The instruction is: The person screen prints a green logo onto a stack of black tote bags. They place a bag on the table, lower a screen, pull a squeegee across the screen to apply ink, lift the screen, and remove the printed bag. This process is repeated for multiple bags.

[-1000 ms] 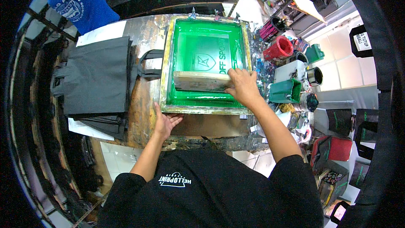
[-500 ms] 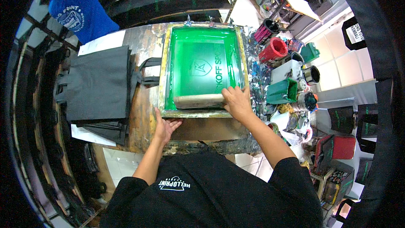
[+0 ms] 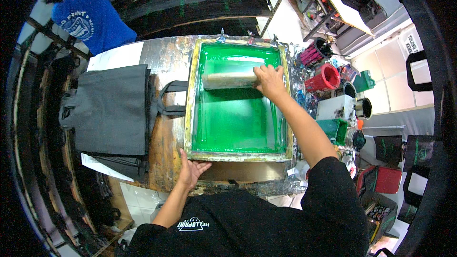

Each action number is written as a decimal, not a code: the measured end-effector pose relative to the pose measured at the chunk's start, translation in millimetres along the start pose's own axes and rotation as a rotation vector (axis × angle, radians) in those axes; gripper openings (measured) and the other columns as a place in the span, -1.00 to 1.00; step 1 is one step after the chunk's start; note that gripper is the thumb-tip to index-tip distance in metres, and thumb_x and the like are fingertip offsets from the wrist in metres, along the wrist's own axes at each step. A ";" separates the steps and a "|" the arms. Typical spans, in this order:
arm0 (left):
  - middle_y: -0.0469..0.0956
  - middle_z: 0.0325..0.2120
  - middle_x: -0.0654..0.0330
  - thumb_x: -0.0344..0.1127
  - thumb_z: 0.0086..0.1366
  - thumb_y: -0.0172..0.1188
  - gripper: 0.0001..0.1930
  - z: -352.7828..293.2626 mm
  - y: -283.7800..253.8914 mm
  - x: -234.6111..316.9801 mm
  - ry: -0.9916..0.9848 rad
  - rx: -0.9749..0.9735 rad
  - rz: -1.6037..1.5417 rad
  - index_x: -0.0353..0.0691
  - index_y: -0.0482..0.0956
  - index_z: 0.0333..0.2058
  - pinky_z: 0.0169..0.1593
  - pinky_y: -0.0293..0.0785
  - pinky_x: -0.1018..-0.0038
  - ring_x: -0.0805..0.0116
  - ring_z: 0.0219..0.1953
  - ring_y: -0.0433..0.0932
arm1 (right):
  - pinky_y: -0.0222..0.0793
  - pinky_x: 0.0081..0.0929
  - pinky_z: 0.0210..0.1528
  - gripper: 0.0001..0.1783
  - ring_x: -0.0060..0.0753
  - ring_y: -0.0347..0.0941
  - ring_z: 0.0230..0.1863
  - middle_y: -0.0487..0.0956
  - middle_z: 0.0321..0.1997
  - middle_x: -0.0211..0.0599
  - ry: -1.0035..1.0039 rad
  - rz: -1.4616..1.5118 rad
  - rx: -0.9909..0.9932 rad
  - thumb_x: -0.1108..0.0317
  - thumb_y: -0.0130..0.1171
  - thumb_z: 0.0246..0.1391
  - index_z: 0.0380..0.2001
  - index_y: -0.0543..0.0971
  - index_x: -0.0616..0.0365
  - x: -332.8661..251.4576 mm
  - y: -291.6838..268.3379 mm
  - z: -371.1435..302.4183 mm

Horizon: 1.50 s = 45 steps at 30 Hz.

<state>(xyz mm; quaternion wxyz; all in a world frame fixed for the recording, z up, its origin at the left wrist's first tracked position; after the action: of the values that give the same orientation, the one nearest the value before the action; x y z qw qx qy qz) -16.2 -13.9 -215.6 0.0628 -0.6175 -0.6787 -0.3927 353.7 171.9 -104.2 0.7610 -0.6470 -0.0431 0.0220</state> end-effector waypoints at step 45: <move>0.51 -0.42 0.11 0.29 0.24 0.35 -0.44 186.4 189.0 229.7 1.503 0.257 1.859 -0.17 0.53 -0.43 -0.16 0.46 0.16 0.06 -0.31 0.53 | 0.29 0.03 0.08 -0.49 -0.27 0.52 -0.03 0.58 -0.12 -0.44 0.097 -0.105 0.154 0.30 0.40 -0.01 0.08 0.59 -0.21 0.4 26.1 4.4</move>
<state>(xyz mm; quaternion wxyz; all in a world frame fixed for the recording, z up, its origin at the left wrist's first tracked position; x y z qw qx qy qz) 173.2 267.7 -126.0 0.7632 -0.4768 0.1983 -0.3885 354.3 180.5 -129.3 0.8097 -0.5838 -0.0382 -0.0460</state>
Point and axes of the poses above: each hand's wrist, its own z-axis towards the middle knuckle, its own y-axis out of the palm, x = y × z, the point moved 10 cm from there along z, towards the middle knuckle
